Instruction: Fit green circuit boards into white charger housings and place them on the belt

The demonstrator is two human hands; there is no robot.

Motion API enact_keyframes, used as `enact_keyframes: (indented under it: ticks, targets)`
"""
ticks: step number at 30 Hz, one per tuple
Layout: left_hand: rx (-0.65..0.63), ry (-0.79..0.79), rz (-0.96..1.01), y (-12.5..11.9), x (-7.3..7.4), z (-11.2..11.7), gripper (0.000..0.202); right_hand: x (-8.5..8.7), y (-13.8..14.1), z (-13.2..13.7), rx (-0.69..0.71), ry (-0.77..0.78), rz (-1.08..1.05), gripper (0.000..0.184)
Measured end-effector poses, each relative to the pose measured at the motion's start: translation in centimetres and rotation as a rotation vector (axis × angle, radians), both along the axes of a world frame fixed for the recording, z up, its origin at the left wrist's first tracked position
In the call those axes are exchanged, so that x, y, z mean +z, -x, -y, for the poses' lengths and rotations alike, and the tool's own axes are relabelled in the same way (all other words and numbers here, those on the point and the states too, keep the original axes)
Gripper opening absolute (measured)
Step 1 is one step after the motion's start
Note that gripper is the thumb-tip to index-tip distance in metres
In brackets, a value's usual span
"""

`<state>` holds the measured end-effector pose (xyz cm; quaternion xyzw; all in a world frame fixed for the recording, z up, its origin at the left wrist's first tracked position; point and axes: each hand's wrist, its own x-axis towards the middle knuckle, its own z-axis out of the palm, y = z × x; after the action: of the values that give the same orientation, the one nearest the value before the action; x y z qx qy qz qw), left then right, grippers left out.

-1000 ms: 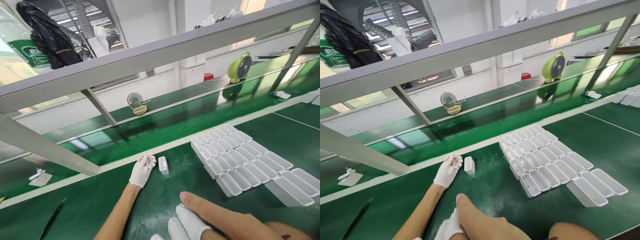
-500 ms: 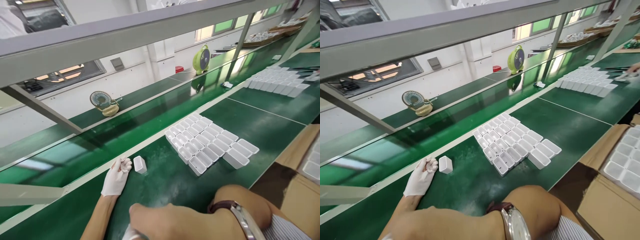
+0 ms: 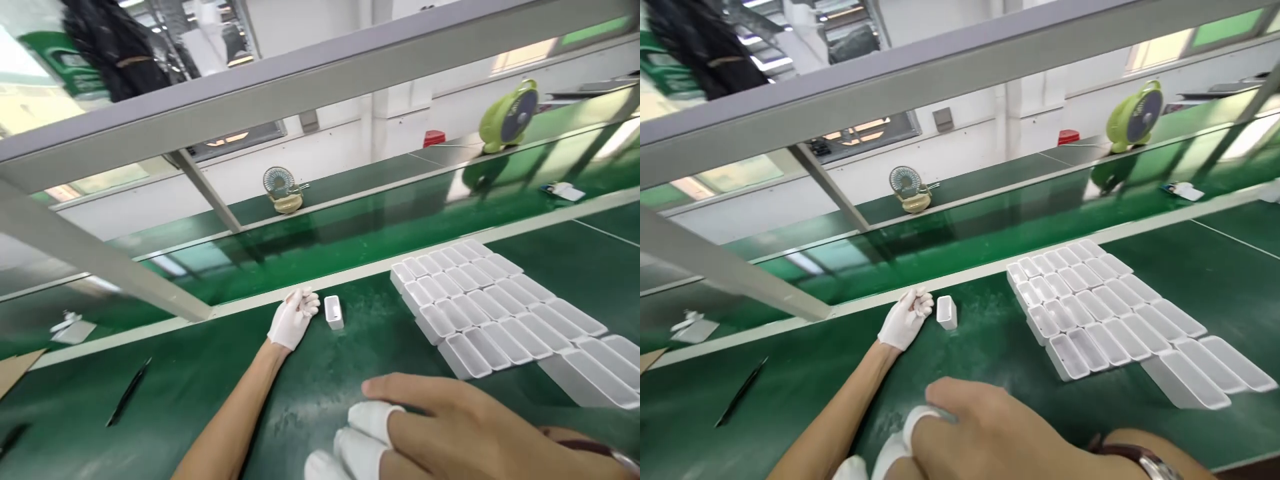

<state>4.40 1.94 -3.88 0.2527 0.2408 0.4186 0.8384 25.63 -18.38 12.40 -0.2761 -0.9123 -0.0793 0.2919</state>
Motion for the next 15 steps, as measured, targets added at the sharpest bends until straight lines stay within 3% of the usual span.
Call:
enact_keyframes:
  ticks: [5, 9, 11, 15]
  targets:
    - [-0.003, 0.048, 0.064, 0.0, 0.2, 0.5, 0.023, -3.4, 1.8, 0.6, -0.043, 0.034, 0.097, 0.029]
    - [0.007, 0.064, 0.101, 0.2, 0.2, 0.9, 0.028, -7.1, 4.6, -0.1, -0.081, 0.144, 0.239, 0.011]
    - [0.008, 0.073, 0.121, 0.3, 0.2, 1.0, 0.031, -9.2, 5.6, -1.1, -0.036, 0.179, 0.278, 0.013]
    - [-0.031, 0.089, 0.178, 0.5, 0.3, 1.2, 0.038, -13.9, 6.1, -3.8, 0.066, 0.099, 0.251, 0.025]
